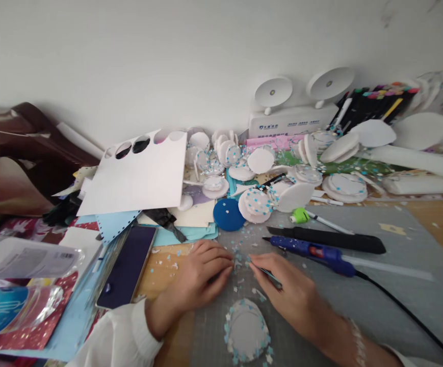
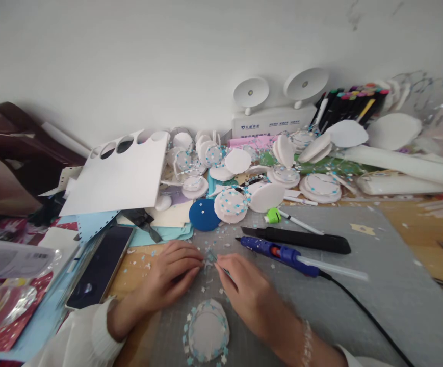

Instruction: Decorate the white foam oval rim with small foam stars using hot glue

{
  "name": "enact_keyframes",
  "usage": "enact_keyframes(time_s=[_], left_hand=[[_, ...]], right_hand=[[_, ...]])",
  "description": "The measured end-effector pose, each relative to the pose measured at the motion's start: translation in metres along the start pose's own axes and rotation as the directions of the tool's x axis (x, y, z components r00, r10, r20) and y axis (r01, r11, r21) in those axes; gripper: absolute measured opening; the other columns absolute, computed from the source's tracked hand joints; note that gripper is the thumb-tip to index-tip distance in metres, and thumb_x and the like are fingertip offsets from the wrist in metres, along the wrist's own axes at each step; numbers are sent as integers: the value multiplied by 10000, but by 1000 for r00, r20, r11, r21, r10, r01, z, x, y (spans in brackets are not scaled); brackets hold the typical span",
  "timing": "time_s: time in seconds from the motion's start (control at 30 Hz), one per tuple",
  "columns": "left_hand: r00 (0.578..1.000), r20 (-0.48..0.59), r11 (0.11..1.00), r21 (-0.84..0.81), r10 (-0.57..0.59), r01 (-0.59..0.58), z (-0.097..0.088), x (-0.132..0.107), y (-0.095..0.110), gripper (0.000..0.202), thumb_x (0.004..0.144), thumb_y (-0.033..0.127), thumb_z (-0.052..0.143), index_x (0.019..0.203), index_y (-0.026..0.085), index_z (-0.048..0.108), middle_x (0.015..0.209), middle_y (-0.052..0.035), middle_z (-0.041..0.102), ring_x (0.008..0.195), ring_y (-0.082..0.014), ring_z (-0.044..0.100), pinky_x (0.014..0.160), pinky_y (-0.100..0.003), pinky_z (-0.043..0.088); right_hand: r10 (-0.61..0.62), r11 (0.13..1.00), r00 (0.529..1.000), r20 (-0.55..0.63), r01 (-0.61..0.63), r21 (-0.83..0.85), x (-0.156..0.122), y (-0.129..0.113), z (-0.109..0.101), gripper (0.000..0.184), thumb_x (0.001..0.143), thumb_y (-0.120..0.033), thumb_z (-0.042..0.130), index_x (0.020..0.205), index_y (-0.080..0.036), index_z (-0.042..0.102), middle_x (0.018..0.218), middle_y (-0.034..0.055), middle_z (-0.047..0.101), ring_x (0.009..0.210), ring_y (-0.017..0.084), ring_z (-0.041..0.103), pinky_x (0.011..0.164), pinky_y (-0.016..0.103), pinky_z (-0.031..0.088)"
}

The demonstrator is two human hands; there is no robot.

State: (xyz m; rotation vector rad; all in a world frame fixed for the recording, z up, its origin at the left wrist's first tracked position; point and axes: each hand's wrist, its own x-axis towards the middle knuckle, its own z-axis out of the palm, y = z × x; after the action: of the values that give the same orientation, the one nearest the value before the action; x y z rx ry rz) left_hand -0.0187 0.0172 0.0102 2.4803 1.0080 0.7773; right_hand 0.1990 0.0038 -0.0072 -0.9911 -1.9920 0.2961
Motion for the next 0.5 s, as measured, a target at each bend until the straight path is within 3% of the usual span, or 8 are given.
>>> enact_keyframes(time_s=[0.27,0.5], left_hand=[[998,55,1000,13,-11,11,0,-4,-1,241,874,132,557,1102,193,603,1134,-67,692,1038,-219,589,905,-382,424],[986,-43,983,88,-159,163,0,3,2,153,909,158,532,1023,183,630,1010,-66,662,931,-188,577,832,-340,430]], right_hand=[[-13,999,999,-51,15,35,-4,-4,-9,151,876,-95,569,982,-199,592,873,34,734,816,129,711,773,218,579],[64,996,990,-126,-56,65,-9,-5,-23,108,854,-134,605,922,-219,610,808,3,727,722,133,709,703,216,590]])
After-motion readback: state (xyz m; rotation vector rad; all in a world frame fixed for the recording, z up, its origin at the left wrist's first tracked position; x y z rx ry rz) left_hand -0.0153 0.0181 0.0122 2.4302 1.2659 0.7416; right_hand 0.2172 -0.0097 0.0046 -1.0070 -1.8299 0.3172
